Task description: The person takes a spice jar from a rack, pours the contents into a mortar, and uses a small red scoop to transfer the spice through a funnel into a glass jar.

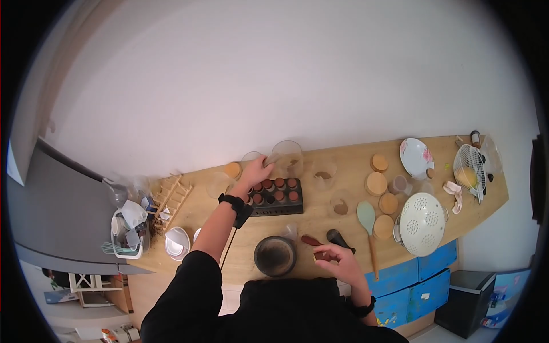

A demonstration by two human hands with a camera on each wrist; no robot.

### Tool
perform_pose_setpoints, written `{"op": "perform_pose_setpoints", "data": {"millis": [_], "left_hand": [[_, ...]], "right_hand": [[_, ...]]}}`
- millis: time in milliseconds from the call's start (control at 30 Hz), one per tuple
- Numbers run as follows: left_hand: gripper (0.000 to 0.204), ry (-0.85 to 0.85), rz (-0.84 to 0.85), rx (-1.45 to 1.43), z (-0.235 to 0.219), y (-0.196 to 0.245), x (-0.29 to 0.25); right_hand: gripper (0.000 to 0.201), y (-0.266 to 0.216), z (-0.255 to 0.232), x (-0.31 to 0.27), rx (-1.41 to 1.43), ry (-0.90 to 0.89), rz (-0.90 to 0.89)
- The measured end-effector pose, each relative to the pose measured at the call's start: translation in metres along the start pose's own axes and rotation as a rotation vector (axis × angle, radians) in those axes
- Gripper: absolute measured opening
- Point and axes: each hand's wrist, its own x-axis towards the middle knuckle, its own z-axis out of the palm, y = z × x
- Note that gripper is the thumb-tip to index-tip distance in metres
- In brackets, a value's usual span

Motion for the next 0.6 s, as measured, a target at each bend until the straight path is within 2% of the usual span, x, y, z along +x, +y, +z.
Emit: {"op": "perform_pose_setpoints", "data": {"millis": [33,133,367,467,533,600], "left_hand": [[0.044,0.038,0.012,0.01,-0.001,0.006,0.0],[0.047,-0.007,-0.036,0.105,-0.007,0.023,-0.005],[0.048,-0.033,-0.009,0.169,-0.001,0.022,0.006],[0.048,-0.07,-0.107,0.188,-0.001,0.033,0.004],[0.042,0.034,-0.068,0.165,-0.001,0.043,-0.005],[0.044,0.029,-0.047,0.196,0.001,0.035,-0.001]], "right_hand": [[0.028,0.001,-0.001,-0.005,0.0,0.013,0.009],[0.027,0.013,-0.003,-0.014,-0.007,0.042,0.002],[0.027,0.02,-0.005,-0.024,0.039,0.102,0.043],[0.027,0.024,-0.008,-0.028,0.034,0.091,0.039],[0.028,0.028,-0.009,-0.03,0.034,0.078,0.023],[0.028,0.03,-0.011,-0.031,0.032,0.082,0.015]]}}
